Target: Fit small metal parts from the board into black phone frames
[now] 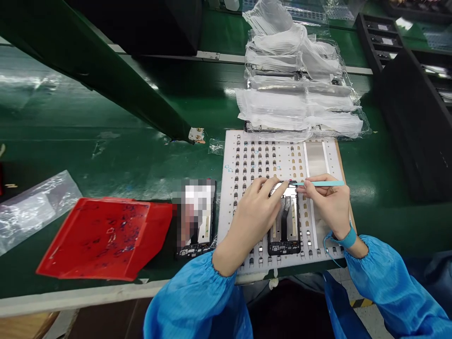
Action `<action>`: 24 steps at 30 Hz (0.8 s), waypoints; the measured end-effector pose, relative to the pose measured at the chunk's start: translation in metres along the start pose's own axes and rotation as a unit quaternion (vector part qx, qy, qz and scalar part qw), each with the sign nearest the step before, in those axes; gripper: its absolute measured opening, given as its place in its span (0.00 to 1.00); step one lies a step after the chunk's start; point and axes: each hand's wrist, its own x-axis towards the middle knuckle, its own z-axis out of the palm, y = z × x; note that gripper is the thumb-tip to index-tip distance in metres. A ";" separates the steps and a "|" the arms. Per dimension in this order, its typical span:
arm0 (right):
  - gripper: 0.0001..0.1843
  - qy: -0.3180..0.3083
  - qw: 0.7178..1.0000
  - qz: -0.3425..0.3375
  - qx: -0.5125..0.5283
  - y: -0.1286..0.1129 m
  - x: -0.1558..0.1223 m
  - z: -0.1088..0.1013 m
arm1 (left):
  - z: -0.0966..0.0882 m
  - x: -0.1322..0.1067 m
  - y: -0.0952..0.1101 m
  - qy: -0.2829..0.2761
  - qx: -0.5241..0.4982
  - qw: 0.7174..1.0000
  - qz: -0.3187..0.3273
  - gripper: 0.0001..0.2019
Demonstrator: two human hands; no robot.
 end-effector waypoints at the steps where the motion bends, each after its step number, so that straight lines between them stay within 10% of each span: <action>1: 0.15 0.001 1.000 0.000 0.002 0.000 0.000 0.000 | 0.000 0.000 0.000 -0.001 0.006 1.000 0.001 0.21; 24: 0.14 -0.003 0.999 -0.039 -0.031 -0.012 -0.003 -0.017 | 0.006 -0.002 0.013 -0.090 0.139 0.986 0.035 0.25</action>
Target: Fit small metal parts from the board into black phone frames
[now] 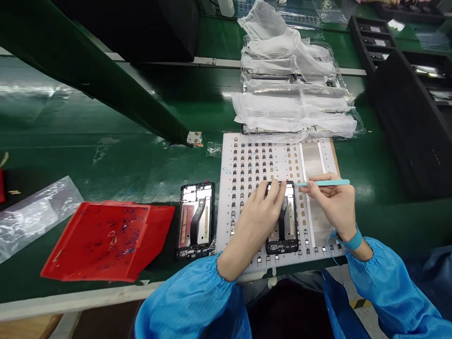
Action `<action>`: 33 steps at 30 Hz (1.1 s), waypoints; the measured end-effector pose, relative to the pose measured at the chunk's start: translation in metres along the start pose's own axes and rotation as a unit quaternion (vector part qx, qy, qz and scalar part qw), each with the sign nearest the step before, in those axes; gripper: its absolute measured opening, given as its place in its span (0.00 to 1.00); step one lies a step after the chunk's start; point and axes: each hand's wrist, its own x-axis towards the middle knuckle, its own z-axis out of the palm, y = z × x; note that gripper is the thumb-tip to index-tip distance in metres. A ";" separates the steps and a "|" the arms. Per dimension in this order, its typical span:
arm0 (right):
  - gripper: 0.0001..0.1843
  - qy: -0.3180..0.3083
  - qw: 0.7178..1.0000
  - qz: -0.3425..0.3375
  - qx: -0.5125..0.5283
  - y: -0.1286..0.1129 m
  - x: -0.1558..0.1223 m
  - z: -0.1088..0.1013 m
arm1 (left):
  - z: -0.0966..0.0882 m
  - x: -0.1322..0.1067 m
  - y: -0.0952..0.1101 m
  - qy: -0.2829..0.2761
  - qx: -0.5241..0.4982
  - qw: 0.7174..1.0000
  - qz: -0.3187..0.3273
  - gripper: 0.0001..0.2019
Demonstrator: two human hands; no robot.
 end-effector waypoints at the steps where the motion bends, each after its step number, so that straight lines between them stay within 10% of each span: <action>1: 0.13 0.009 1.000 -0.007 -0.003 -0.002 -0.001 -0.006 | -0.001 0.000 -0.001 0.005 -0.014 1.000 -0.004 0.24; 13: 0.12 0.095 0.995 -0.016 -0.031 0.011 -0.005 -0.054 | 0.002 -0.002 0.009 -0.017 -0.011 0.999 -0.036 0.30; 25: 0.12 0.056 0.998 -0.022 -0.009 0.014 0.007 -0.069 | -0.003 0.007 0.010 0.102 -0.101 0.985 -0.092 0.21; 33: 0.15 -0.021 0.999 0.026 0.024 0.028 0.025 -0.064 | 0.006 0.043 0.018 0.072 -0.173 0.977 0.104 0.16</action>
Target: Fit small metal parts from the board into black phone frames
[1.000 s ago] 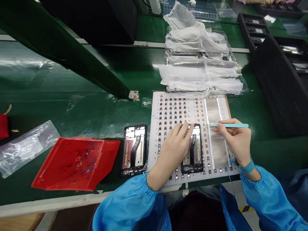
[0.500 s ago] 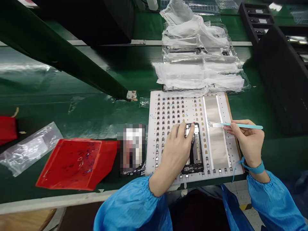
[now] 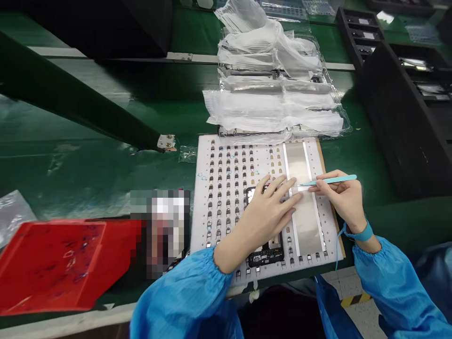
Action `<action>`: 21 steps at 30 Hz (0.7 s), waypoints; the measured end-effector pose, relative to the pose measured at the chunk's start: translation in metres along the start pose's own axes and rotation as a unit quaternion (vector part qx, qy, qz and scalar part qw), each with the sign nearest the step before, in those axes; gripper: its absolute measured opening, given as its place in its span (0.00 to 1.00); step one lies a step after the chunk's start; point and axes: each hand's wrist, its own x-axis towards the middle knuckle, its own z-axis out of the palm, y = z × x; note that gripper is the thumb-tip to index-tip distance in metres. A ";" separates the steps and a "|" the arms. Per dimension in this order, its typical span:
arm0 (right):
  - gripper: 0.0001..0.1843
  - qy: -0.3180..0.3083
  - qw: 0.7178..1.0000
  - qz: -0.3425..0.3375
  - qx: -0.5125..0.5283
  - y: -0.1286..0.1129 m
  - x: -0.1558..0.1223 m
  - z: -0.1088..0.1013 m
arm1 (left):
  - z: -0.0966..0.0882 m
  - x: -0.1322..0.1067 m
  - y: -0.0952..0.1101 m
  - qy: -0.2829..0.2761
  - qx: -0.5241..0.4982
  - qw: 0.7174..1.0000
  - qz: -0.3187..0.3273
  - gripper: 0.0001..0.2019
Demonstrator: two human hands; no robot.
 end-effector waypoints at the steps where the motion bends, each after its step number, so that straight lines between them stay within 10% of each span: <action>1: 0.15 -0.005 1.000 0.004 0.004 0.002 0.000 0.001 | 0.002 0.001 -0.002 -0.009 -0.002 1.000 -0.003 0.16; 21: 0.14 -0.003 1.000 -0.009 -0.010 0.005 -0.001 0.004 | 0.006 -0.002 -0.007 -0.017 -0.037 0.999 -0.024 0.18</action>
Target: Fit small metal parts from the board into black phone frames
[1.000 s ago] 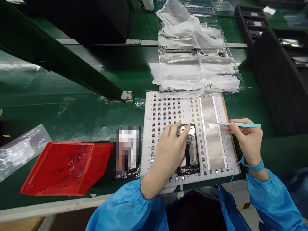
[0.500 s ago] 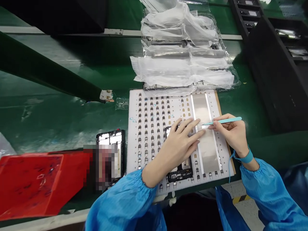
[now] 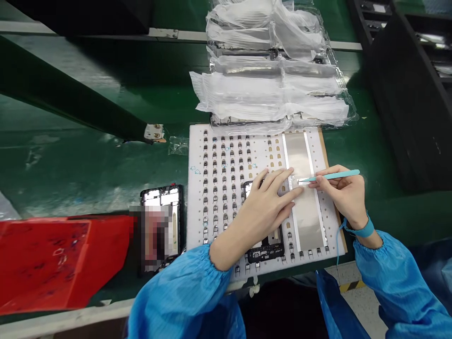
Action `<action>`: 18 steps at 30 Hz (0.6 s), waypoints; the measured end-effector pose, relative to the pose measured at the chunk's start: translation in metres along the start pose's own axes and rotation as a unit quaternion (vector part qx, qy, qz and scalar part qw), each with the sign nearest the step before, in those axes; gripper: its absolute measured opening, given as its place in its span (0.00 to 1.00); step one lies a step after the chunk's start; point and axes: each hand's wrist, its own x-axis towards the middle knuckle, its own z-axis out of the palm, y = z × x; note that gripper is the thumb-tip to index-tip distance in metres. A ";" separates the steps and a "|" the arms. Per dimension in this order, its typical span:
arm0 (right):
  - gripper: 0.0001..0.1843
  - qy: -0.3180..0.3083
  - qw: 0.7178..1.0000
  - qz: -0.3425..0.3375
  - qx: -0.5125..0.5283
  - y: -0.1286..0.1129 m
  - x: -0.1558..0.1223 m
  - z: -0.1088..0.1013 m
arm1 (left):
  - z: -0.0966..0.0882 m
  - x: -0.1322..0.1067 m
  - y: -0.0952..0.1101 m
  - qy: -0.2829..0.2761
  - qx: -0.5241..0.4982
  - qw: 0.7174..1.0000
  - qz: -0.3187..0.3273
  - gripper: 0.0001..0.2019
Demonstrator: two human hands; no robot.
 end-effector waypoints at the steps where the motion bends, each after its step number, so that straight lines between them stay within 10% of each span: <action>1: 0.14 0.004 1.000 -0.001 0.001 -0.001 0.000 0.000 | 0.000 0.001 0.001 -0.001 0.002 1.000 0.000 0.18; 7: 0.12 0.020 0.999 -0.023 -0.028 -0.032 -0.007 0.001 | -0.015 -0.011 0.005 0.009 -0.009 1.000 0.006 0.21; 11: 0.08 -0.010 0.997 -0.057 -0.052 -0.056 -0.010 0.021 | -0.034 -0.036 -0.007 0.120 -0.071 0.988 -0.064 0.19; 18: 0.09 -0.089 0.995 -0.028 0.020 -0.027 0.007 0.061 | -0.034 -0.042 -0.032 0.194 -0.039 0.974 -0.113 0.05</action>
